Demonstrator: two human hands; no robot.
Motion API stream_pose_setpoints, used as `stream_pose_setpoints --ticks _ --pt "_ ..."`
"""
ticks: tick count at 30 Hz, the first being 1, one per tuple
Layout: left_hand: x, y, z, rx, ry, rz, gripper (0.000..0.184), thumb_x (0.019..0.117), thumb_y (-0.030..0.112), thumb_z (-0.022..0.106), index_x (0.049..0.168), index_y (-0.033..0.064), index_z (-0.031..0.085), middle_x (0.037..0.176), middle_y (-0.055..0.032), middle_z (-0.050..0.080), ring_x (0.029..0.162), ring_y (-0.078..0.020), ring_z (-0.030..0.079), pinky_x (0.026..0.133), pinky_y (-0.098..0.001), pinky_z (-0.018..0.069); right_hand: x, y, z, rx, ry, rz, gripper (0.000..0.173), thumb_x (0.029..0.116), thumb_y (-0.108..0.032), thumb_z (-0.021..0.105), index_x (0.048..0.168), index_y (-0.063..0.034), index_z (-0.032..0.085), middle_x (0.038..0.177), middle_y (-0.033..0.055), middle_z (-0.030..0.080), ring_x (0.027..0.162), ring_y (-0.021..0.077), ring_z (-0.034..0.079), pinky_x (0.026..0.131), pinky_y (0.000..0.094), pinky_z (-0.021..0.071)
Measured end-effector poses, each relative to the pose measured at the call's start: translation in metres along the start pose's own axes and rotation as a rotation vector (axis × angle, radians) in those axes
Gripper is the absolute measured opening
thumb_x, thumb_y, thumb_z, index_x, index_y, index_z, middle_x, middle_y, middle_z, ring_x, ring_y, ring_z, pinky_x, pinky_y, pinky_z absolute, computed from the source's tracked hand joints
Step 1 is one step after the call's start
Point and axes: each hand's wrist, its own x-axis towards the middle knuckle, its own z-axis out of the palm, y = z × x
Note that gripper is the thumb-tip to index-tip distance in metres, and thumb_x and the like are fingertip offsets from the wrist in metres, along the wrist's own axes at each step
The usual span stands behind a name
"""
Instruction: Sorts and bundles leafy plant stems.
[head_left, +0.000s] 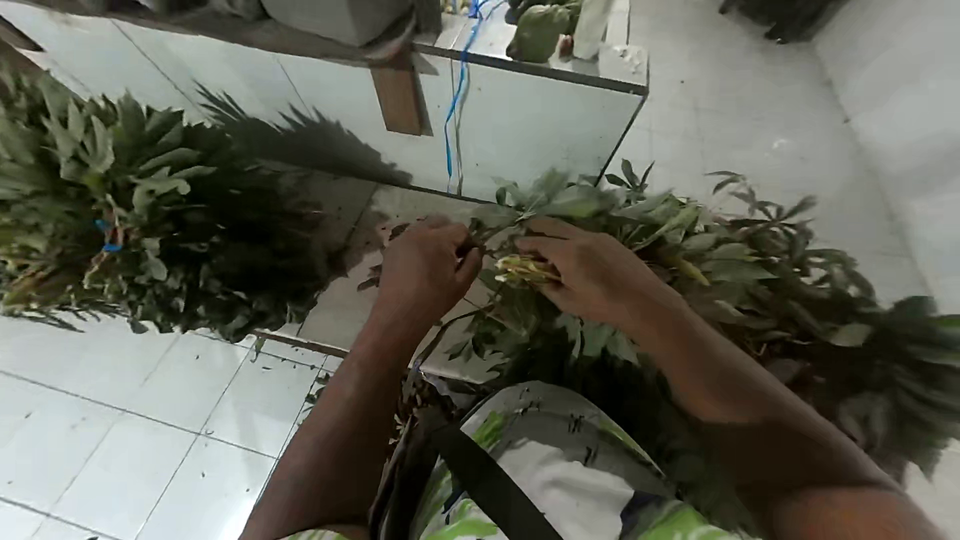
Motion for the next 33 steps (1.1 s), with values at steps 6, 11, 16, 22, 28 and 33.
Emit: stream_pose_setpoints --ticks 6,11,16,22,28,33 --pt "0.003 0.004 0.013 0.033 -0.063 0.113 0.011 0.0947 0.025 0.070 0.098 0.0153 0.075 0.099 -0.0030 0.068 0.085 -0.0192 0.069 0.073 -0.0454 0.0604 0.004 0.013 0.009 0.019 -0.046 0.159 0.043 0.0903 -0.024 0.077 0.131 -0.0180 0.064 0.110 0.0085 0.071 0.094 0.0280 0.071 0.081 0.0527 0.0599" --pt "-0.001 0.014 0.029 0.156 0.005 0.062 0.013 0.0948 0.022 0.069 0.101 0.0117 0.074 0.100 -0.0077 0.068 0.085 -0.0265 0.069 0.069 -0.0497 0.0591 0.008 0.002 0.025 0.038 -0.118 0.315 0.033 0.0912 -0.032 0.075 0.118 -0.0137 0.068 0.112 0.0096 0.070 0.098 0.0298 0.070 0.083 0.0553 0.0586" --pt "-0.001 0.017 0.053 -0.117 0.227 -0.167 0.016 0.0949 0.020 0.068 0.105 0.0097 0.073 0.103 -0.0053 0.070 0.089 -0.0181 0.070 0.077 -0.0418 0.0613 0.008 -0.015 0.036 0.154 -0.014 0.432 0.030 0.0922 -0.030 0.073 0.115 -0.0120 0.067 0.097 0.0097 0.070 0.085 0.0296 0.070 0.072 0.0554 0.0588" --pt "-0.017 0.010 0.058 -0.889 0.168 -0.493 0.019 0.0965 0.023 0.072 0.102 0.0047 0.070 0.077 -0.0051 0.064 0.055 -0.0113 0.054 0.049 -0.0261 0.0458 -0.002 0.015 0.062 0.325 0.177 0.193 0.042 0.0914 -0.024 0.075 0.132 -0.0130 0.067 0.121 0.0152 0.070 0.103 0.0319 0.069 0.086 0.0570 0.0572" --pt "-0.031 0.014 0.065 -0.652 0.414 -0.389 0.018 0.1003 0.021 0.066 0.106 0.0038 0.068 0.087 -0.0024 0.068 0.070 -0.0093 0.063 0.064 -0.0278 0.0557 -0.006 0.002 0.081 0.338 0.275 0.215 0.039 0.0922 -0.029 0.072 0.126 -0.0100 0.070 0.111 0.0112 0.074 0.099 0.0209 0.070 0.089 0.0443 0.0571" --pt "-0.056 -0.037 0.013 -1.086 0.724 -0.553 0.009 0.1056 0.020 0.057 0.112 0.0138 0.055 0.080 0.0039 0.061 0.054 -0.0069 0.054 0.047 -0.0232 0.0508 -0.021 0.015 0.047 0.319 0.077 0.404 0.047 0.0961 -0.037 0.072 0.134 -0.0113 0.062 0.110 0.0185 0.071 0.094 0.0368 0.071 0.080 0.0631 0.0569"
